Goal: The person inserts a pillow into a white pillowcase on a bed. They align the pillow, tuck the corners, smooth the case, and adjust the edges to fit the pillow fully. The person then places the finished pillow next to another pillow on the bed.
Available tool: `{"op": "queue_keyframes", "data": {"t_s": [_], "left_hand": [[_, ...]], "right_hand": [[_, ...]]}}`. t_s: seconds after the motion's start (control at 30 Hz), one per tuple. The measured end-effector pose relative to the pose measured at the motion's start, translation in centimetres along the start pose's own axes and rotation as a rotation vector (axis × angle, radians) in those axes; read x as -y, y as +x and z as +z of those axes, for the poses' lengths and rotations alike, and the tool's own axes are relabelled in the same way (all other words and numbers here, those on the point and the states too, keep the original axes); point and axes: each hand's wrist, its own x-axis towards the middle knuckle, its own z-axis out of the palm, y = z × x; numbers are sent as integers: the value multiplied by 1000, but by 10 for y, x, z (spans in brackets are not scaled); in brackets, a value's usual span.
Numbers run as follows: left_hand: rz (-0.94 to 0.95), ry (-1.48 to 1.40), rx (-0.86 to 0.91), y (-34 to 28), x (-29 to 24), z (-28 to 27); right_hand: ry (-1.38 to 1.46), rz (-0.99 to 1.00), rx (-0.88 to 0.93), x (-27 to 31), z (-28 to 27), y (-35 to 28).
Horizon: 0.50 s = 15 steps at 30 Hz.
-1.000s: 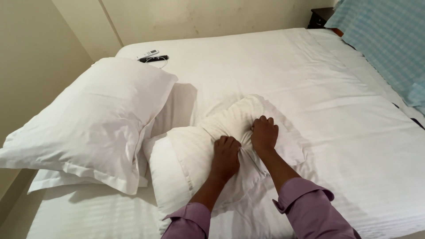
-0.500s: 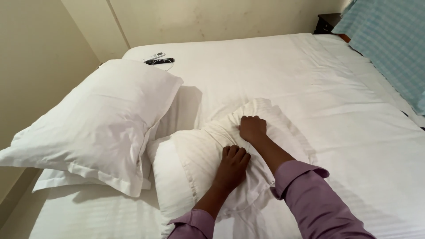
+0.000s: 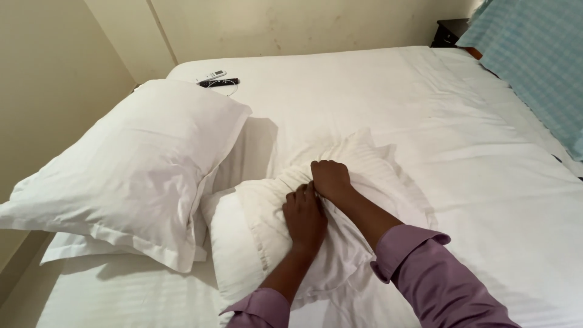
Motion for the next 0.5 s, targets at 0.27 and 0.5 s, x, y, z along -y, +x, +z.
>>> {"op": "queue_keyframes", "data": {"t_s": [0.27, 0.5], "left_hand": [[120, 119, 320, 27, 58, -4], [53, -31, 162, 11, 53, -9]], "right_hand": [[121, 66, 110, -5, -4, 2], [210, 166, 145, -19, -4, 16]]}}
